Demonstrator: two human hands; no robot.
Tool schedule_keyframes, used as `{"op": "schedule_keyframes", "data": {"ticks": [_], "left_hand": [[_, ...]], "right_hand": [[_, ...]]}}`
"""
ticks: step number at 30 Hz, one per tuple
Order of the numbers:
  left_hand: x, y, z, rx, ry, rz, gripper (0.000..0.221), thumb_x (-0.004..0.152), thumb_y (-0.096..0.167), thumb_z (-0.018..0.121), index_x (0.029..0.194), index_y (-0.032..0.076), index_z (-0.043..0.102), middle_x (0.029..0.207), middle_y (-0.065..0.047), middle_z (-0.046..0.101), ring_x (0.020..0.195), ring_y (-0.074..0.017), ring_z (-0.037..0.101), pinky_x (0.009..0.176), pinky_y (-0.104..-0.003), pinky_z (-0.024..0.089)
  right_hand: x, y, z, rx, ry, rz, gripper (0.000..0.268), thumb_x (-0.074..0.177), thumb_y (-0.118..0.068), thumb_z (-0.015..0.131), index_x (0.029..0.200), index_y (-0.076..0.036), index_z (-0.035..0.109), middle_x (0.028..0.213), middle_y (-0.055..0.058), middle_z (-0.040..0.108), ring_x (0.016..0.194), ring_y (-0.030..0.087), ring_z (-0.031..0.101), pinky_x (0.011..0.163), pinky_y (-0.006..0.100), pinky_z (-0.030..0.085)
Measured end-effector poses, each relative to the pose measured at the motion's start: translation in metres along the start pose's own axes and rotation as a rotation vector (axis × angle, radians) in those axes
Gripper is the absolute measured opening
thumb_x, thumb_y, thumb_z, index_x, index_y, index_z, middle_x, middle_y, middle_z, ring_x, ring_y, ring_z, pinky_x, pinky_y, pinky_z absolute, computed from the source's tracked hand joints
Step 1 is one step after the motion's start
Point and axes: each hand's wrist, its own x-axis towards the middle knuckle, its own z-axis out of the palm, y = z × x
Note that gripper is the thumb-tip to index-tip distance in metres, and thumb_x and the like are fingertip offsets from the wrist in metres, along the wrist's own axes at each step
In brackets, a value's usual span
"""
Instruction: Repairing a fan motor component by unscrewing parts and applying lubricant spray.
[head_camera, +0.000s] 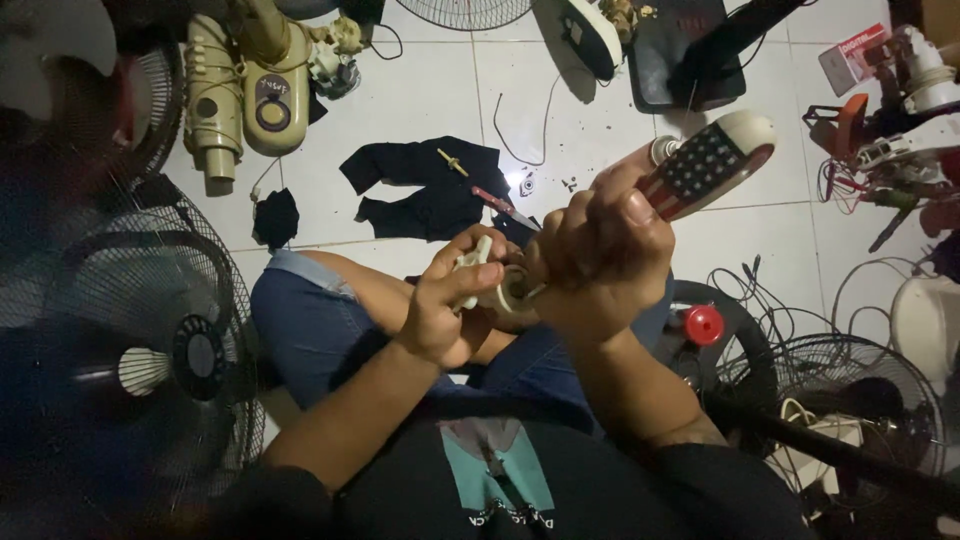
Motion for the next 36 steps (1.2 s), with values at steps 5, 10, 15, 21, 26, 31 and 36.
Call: {"op": "schedule_keyframes", "data": {"ticks": [5, 10, 15, 21, 26, 31, 36], "left_hand": [[0.003, -0.006, -0.01, -0.019, -0.006, 0.007, 0.023, 0.081, 0.009, 0.07, 0.097, 0.0, 0.056, 0.092, -0.021, 0.068, 0.088, -0.0305, 0.07, 0.071, -0.042, 0.061], [0.001, -0.005, -0.009, -0.011, 0.005, -0.022, 0.025, 0.082, 0.009, 0.068, 0.101, -0.003, 0.057, 0.094, -0.025, 0.069, 0.09, -0.0328, 0.071, 0.074, -0.046, 0.062], [-0.003, 0.006, 0.005, -0.056, -0.016, -0.062, 0.029, 0.086, 0.007, 0.066, 0.113, -0.002, 0.059, 0.1, -0.023, 0.072, 0.093, -0.0331, 0.073, 0.075, -0.043, 0.062], [0.0, 0.004, -0.006, -0.017, 0.005, -0.159, 0.024, 0.088, 0.007, 0.066, 0.111, 0.002, 0.062, 0.104, -0.023, 0.073, 0.095, -0.0351, 0.074, 0.075, -0.047, 0.063], [0.003, -0.003, -0.01, 0.001, -0.002, -0.14, 0.024, 0.083, 0.004, 0.068, 0.106, 0.0, 0.06, 0.09, -0.021, 0.07, 0.084, -0.0306, 0.073, 0.065, -0.042, 0.063], [0.009, -0.007, -0.005, 0.081, 0.037, -0.033, 0.025, 0.077, 0.006, 0.07, 0.1, 0.002, 0.06, 0.081, -0.015, 0.067, 0.076, -0.0232, 0.07, 0.06, -0.035, 0.061], [0.013, 0.004, 0.014, 0.077, -0.023, 0.097, 0.037, 0.077, 0.017, 0.065, 0.111, 0.006, 0.059, 0.094, -0.015, 0.064, 0.082, -0.0219, 0.068, 0.065, -0.032, 0.063]], "right_hand": [[0.005, -0.008, 0.0, -0.067, -0.028, 0.071, 0.026, 0.097, -0.025, 0.051, 0.075, -0.017, 0.039, 0.047, -0.002, 0.028, 0.037, 0.008, 0.025, 0.031, 0.023, 0.029], [0.004, -0.004, -0.007, -0.042, -0.075, 0.077, 0.025, 0.098, -0.024, 0.051, 0.075, -0.017, 0.041, 0.047, -0.001, 0.032, 0.037, 0.008, 0.028, 0.032, 0.024, 0.029], [0.001, 0.015, 0.008, 0.03, -0.072, -0.28, 0.018, 0.091, -0.008, 0.054, 0.076, -0.013, 0.044, 0.056, 0.001, 0.035, 0.035, 0.009, 0.034, 0.033, 0.022, 0.034], [0.003, 0.001, -0.01, -0.058, -0.147, -0.184, 0.026, 0.091, -0.024, 0.05, 0.07, -0.016, 0.039, 0.043, 0.0, 0.032, 0.032, 0.01, 0.028, 0.03, 0.024, 0.031], [0.005, -0.002, -0.008, -0.091, -0.182, -0.193, 0.026, 0.095, -0.024, 0.048, 0.072, -0.016, 0.038, 0.042, 0.001, 0.03, 0.032, 0.011, 0.028, 0.03, 0.024, 0.032], [0.004, -0.004, -0.02, -0.023, -0.167, -0.073, 0.024, 0.1, -0.024, 0.045, 0.078, -0.017, 0.038, 0.049, -0.001, 0.03, 0.039, 0.009, 0.03, 0.035, 0.022, 0.039], [0.007, 0.004, -0.014, 0.104, 0.125, -0.204, 0.03, 0.095, -0.028, 0.052, 0.073, -0.02, 0.035, 0.047, 0.001, 0.025, 0.037, 0.012, 0.02, 0.031, 0.021, 0.028]]}}
